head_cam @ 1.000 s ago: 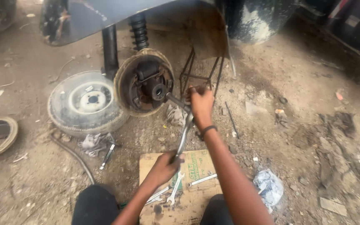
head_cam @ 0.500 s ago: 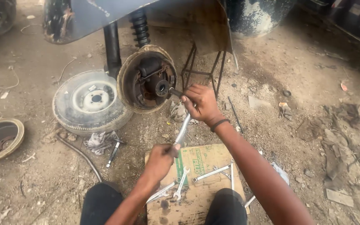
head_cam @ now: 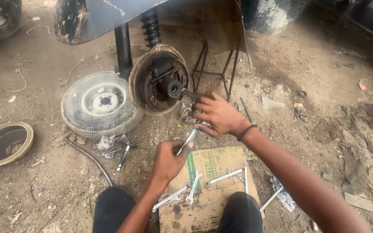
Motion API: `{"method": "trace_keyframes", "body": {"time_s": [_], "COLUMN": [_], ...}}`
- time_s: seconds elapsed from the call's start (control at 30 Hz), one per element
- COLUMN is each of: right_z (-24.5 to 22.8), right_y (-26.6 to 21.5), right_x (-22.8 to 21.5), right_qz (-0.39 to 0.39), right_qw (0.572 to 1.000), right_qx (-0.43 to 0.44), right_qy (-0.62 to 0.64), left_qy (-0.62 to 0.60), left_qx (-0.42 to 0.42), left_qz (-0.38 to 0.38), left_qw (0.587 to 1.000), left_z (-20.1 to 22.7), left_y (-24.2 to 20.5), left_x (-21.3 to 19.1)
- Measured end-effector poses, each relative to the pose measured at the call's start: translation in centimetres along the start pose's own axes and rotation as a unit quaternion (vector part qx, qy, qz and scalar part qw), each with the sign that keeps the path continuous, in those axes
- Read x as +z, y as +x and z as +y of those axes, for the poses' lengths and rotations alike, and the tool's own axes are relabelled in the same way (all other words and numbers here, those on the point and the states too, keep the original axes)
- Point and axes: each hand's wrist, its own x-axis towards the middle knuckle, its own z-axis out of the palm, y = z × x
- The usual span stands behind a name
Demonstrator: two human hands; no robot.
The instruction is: The person disassembles a scooter's wheel hub assembly by loosening bolts with a socket wrench and a spanner. After detaching the components, they wipe the metal parts with a cloth and set them on a cardboard sheet.
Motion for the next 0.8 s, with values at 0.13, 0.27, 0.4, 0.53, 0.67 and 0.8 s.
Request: {"method": "trace_keyframes", "body": {"time_s": [0.13, 0.27, 0.4, 0.53, 0.67, 0.8], "right_z": [-0.4, 1.0, -0.9, -1.7, -1.3, -1.3], "right_y": [0.3, 0.0, 1.2, 1.4, 1.4, 1.4], "right_x": [-0.5, 2.3, 2.5, 3.8, 4.3, 5.1], "right_qz": [-0.071, -0.043, 0.081, 0.166, 0.146, 0.182], "right_qw": [0.997, 0.999, 0.993, 0.980, 0.977, 0.967], "right_qx": [-0.042, -0.028, 0.069, 0.079, 0.117, 0.159], "right_qy": [-0.003, -0.010, -0.054, -0.083, -0.100, -0.085], "left_qy": [0.089, 0.064, 0.006, -0.041, -0.119, -0.161], "left_qx": [0.037, 0.066, 0.112, 0.209, 0.313, 0.331], "left_qz": [0.025, 0.037, 0.171, 0.285, 0.319, 0.347], "left_qw": [0.995, 0.995, 0.979, 0.935, 0.887, 0.862], "left_z": [1.0, 0.0, -2.0, -1.3, -1.4, -2.4], "left_y": [-0.7, -0.8, -0.8, -0.9, 0.1, 1.0], "left_x": [0.1, 0.8, 2.7, 3.6, 3.8, 4.1]}}
